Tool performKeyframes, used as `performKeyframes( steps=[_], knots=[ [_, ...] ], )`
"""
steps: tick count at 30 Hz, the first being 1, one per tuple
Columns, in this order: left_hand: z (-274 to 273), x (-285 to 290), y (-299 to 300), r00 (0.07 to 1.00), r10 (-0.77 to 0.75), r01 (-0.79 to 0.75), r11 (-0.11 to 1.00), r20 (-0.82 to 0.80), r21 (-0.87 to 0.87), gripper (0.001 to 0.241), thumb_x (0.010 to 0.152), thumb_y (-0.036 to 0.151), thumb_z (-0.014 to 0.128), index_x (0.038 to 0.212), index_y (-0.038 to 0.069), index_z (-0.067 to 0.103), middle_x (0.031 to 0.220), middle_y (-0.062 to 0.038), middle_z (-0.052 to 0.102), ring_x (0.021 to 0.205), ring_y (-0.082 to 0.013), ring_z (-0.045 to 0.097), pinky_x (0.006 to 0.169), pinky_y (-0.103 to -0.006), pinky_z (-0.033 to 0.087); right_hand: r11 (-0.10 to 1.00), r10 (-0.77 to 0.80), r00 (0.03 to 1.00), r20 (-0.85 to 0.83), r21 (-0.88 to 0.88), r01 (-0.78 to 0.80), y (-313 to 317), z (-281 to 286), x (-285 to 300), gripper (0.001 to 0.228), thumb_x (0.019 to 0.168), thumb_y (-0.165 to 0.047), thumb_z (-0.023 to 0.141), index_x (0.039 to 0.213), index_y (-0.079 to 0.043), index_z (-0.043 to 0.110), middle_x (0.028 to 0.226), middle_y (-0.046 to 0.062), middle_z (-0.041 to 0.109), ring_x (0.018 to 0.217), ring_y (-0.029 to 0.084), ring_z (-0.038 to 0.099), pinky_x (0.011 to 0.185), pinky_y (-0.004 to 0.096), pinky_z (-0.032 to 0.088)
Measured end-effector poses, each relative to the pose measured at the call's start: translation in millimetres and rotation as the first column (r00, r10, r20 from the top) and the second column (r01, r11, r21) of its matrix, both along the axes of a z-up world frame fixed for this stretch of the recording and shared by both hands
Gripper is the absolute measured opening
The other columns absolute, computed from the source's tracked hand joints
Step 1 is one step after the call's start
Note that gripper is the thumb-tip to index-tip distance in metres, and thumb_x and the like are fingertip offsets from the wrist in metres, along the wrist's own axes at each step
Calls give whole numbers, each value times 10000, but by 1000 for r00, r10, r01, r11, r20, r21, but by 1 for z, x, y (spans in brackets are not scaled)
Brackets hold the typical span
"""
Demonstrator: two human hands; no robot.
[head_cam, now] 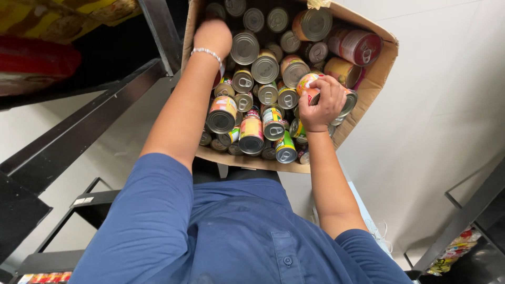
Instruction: The person is transferring various canned goods from a cardboard box onto grocery store shelves.
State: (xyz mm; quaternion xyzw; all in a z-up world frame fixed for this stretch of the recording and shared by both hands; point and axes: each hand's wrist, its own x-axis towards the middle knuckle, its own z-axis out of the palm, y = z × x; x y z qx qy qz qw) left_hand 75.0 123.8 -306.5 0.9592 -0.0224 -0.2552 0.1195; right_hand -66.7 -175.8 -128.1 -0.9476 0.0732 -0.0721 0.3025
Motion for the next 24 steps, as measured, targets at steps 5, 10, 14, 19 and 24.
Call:
performKeyframes(
  steps=[5, 10, 14, 19, 24],
  knots=[
    [14, 16, 8, 985, -139, 139, 990, -98, -9, 199, 882, 70, 574, 938, 5, 754, 967, -262, 715, 862, -426, 694, 772, -521, 557, 1000, 6, 1000, -12, -15, -6, -2, 3, -4, 212, 788, -204, 725, 966, -152, 623, 1181, 51, 654, 1157, 294, 598, 1060, 453, 408],
    [134, 2, 28, 999, -25, 35, 945, 35, -326, 268, 890, 45, 576, 1123, 10, 705, 1154, -259, 650, 1130, -430, 610, 994, -465, 516, 969, 247, 955, -166, 49, -242, -19, 41, 15, 592, 681, -177, 767, 1237, -75, 594, 1328, 177, 542, 1248, 410, 505, 1034, 514, 341],
    [226, -45, 20, 989, -104, 133, 929, 103, -344, 453, 763, 160, 684, 1197, 27, 669, 1219, -245, 600, 1162, -443, 545, 974, -495, 484, 936, 349, 875, -335, 79, -342, -32, 42, 18, 715, 715, -12, 760, 1394, -92, 551, 1433, 150, 529, 1339, 402, 505, 1130, 489, 384],
    [221, -69, 15, 944, -113, 209, 932, 311, -296, 586, 656, 8, 781, 1221, 88, 649, 1266, -154, 553, 1213, -374, 508, 1037, -489, 448, 908, 334, 939, -76, 294, -299, 3, 64, 70, 664, 794, -44, 919, 1350, -109, 564, 1454, 135, 522, 1376, 375, 515, 1177, 452, 439],
    [230, -37, 3, 915, -63, 206, 922, 398, -327, 545, 706, -64, 746, 1214, 97, 632, 1267, -105, 562, 1243, -340, 528, 1086, -458, 457, 869, 458, 889, -10, 214, -446, 49, 24, 134, 604, 803, -1, 855, 1331, -125, 591, 1400, 149, 531, 1324, 396, 515, 1138, 450, 444]
  ],
)
